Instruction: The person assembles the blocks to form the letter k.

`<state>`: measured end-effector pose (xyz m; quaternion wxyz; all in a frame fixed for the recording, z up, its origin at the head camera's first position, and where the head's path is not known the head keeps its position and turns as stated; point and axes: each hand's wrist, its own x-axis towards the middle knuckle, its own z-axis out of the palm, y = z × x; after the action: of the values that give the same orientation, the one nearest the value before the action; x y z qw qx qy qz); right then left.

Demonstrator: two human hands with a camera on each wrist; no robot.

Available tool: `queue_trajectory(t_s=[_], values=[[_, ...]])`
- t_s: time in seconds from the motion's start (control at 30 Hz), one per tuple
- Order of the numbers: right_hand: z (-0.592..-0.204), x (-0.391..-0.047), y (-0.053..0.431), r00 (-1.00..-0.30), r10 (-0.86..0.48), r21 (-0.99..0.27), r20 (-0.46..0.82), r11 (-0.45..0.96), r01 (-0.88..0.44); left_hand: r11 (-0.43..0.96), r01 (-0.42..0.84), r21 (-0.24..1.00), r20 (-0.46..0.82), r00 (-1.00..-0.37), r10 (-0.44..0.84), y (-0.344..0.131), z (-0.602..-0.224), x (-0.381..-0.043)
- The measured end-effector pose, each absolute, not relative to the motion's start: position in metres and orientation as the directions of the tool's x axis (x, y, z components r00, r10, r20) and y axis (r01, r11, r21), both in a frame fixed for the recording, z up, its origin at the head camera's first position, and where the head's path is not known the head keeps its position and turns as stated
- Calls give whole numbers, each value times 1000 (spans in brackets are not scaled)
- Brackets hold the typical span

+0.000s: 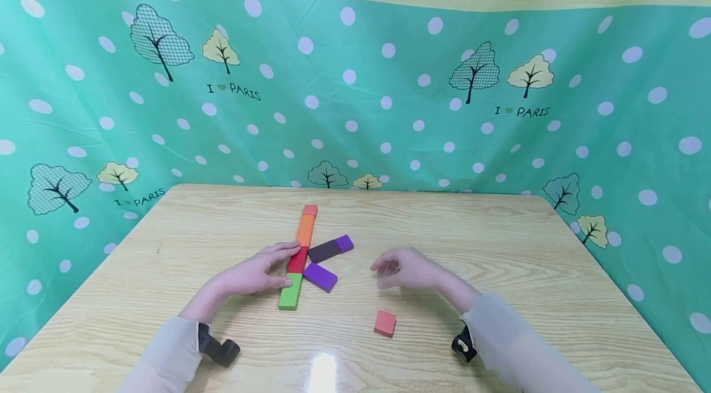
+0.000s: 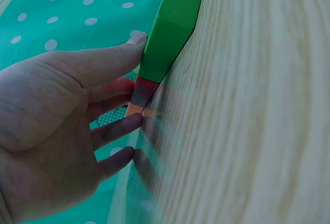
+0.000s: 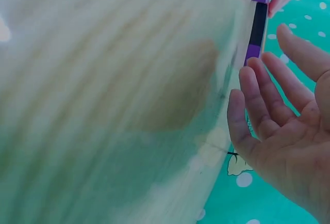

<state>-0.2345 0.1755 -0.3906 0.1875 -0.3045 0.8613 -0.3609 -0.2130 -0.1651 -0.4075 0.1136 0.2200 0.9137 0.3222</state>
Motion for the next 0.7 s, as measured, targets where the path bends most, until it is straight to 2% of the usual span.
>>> queue_trajectory(t_s=[0.2,0.47,0.7], values=[[-393,-223,183,-704,-702,-761,-112,516,-393,694,334,638,-62,-875,479,-165,-408,-214],[-394,-210,191,-630,-753,-782,-191,505,-366,688,325,648,-67,-876,478,-165,-407,-213],[-395,-199,195,-605,-776,-785,-178,483,-389,692,330,642,-66,-876,478,-165,-407,-213]])
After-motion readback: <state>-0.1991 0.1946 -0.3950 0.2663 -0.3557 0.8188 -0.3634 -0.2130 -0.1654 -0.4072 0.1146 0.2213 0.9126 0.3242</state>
